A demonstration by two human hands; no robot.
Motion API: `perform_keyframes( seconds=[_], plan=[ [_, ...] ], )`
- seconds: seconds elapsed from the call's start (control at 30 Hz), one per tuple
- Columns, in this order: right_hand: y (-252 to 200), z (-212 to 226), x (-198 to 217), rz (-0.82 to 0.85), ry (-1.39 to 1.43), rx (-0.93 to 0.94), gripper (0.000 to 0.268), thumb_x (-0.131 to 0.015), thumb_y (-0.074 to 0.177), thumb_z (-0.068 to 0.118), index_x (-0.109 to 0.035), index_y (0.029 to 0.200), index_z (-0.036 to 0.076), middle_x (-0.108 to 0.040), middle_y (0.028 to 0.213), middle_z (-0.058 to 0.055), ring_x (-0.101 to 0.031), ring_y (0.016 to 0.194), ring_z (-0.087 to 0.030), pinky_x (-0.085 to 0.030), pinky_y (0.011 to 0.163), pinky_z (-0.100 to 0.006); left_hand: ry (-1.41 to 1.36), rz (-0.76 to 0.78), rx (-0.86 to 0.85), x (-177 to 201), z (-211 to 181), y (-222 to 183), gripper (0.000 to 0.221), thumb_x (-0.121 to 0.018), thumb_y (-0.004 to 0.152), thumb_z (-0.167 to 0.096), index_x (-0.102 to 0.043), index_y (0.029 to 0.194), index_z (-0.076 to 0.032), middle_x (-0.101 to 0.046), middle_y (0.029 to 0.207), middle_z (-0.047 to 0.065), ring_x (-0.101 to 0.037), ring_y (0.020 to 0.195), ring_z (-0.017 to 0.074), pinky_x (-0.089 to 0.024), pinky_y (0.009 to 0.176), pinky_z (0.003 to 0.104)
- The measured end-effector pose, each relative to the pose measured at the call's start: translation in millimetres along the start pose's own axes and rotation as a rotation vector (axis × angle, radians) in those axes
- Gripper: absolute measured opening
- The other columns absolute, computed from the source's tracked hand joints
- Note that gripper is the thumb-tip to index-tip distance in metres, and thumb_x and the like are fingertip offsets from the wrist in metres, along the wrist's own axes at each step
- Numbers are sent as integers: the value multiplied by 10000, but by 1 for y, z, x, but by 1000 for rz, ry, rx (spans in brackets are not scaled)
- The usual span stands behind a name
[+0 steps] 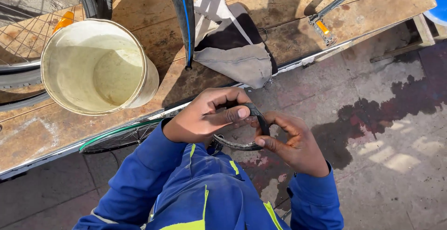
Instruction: Checking a bicycle inner tube for leaks by submerging it in water and then mounting a tire onto a rim using a tire lever.
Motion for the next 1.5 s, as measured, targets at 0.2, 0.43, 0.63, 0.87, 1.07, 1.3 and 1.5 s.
perform_keyframes(
  seconds=[0.2, 0.43, 0.63, 0.87, 1.07, 1.3, 1.5],
  plan=[
    [-9, -7, 13, -208, 16, -68, 176, -670, 931, 172, -682, 1049, 42, -597, 707, -89, -537, 764, -139, -482, 725, -367, 29, -41, 16, 21, 5, -12, 245, -590, 992, -230, -640, 846, -39, -529, 639, 62, -549, 707, 112, -452, 679, 278],
    [9, 6, -5, -457, -28, -52, 214, -642, 937, 148, -660, 1053, -31, -574, 567, -123, -503, 581, -114, -448, 561, -269, 85, -84, 8, 57, -12, -22, 225, -642, 931, -205, -651, 1013, 4, -513, 709, 78, -486, 788, 129, -440, 708, 296],
    [22, 23, -19, -727, -55, 70, 195, -671, 911, 116, -681, 1029, -38, -574, 590, -107, -472, 514, -90, -385, 493, -183, 257, -85, -139, 84, -66, -42, 336, -607, 946, -156, -601, 1268, -59, -570, 864, 137, -590, 859, 252, -517, 777, 373],
    [63, 85, -74, -529, -306, 70, 293, -721, 851, 188, -718, 1109, 51, -644, 680, -140, -579, 660, -165, -512, 594, -324, 374, -175, -309, 102, -88, -76, 210, -567, 975, -148, -646, 1144, -51, -599, 847, 151, -649, 761, 379, -550, 688, 415],
    [93, 91, -113, -284, -451, -195, 280, -639, 841, 336, -779, 933, 111, -803, 891, -65, -776, 787, -235, -617, 610, -347, 400, -156, -293, 119, -92, -100, 246, -614, 955, -246, -603, 1113, -58, -645, 986, 112, -668, 815, 252, -529, 693, 342],
    [68, 82, -93, -579, -597, -93, 88, -688, 897, 169, -737, 928, 102, -652, 699, -46, -487, 546, -182, -381, 517, -389, 428, -252, -176, 168, -71, -135, 286, -713, 872, -279, -666, 1084, -94, -728, 1037, 63, -720, 942, 198, -568, 797, 286],
    [61, 89, -87, -833, -450, -91, 191, -678, 954, 194, -687, 1063, 37, -649, 894, -99, -599, 800, -267, -539, 701, -470, 486, -349, -61, 201, -73, -154, 360, -641, 886, -402, -684, 1076, -100, -733, 1009, 44, -695, 951, 173, -526, 813, 304]
  ],
)
Point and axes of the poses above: each hand's wrist, its own y-axis towards the middle knuckle, its own x-axis out of the back of the hand, z = x × y, the point moved 8 cm from there along y, towards the middle knuckle
